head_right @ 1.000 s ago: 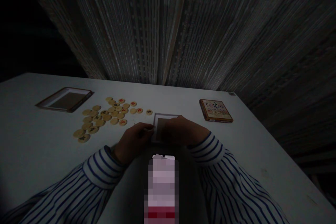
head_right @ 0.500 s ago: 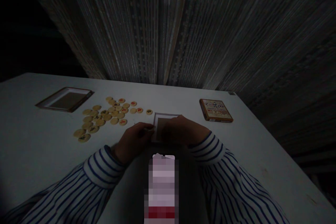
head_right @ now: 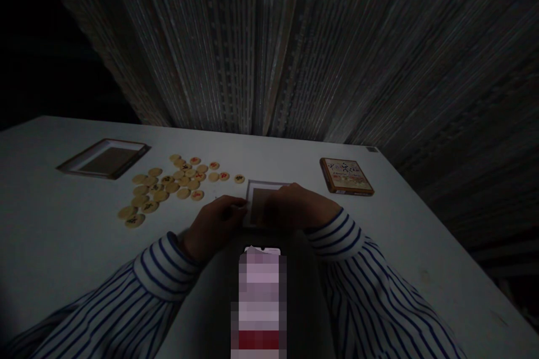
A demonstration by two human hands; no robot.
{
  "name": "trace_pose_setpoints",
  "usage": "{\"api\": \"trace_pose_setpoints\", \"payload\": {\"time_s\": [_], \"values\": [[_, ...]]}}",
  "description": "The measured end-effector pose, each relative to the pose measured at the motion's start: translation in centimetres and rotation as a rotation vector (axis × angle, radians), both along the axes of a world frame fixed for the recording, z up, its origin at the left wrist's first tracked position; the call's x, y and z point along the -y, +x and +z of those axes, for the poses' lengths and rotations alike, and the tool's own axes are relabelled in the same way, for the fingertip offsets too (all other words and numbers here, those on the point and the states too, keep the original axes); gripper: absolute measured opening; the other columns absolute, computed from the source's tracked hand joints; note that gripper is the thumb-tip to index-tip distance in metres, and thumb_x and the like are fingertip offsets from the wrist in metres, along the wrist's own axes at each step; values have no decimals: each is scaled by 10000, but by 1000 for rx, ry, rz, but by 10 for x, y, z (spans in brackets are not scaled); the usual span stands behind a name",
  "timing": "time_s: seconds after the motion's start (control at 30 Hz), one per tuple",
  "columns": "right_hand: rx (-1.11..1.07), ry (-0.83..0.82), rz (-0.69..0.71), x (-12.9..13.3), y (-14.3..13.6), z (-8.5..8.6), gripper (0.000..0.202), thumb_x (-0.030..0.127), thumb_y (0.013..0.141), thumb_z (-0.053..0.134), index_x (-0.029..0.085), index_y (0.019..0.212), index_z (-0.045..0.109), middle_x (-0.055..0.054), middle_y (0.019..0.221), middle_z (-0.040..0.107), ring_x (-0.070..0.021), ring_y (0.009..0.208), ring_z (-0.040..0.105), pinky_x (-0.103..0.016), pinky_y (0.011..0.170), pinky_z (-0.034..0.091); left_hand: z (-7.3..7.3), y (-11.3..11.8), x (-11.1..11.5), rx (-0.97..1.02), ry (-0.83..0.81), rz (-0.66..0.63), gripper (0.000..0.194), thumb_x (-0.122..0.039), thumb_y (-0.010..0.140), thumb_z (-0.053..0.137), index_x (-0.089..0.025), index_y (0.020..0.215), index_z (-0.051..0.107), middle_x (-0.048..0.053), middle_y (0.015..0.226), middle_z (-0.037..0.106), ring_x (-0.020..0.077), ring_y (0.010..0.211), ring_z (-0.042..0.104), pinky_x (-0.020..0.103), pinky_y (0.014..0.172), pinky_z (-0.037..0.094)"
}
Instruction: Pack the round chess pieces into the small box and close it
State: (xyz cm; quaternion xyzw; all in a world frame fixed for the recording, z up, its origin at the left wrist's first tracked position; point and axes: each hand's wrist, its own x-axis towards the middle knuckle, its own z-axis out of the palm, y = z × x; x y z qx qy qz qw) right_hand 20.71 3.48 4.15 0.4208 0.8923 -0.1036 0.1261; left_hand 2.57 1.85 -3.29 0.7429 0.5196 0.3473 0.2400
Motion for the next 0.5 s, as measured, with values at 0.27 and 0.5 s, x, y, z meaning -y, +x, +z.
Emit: {"api": "trace_pose_setpoints", "payload": {"time_s": [0.27, 0.5], "values": [[12, 13, 31, 0, 0, -2, 220, 286, 787, 483, 210, 840, 683, -45, 808, 690, -130, 644, 607, -231, 567, 409, 0, 0, 0, 8, 4, 0, 181, -173, 742, 568, -147, 909, 630, 65, 846, 665, 153, 728, 621, 297, 679, 506], [4, 26, 55, -5, 6, -8, 233, 316, 786, 478, 215, 869, 671, -38, 814, 684, -126, 629, 597, -230, 547, 394, -2, 0, -1, 20, -13, 6, 190, -176, 742, 569, -141, 919, 628, 65, 829, 664, 156, 708, 621, 293, 655, 505]]}}
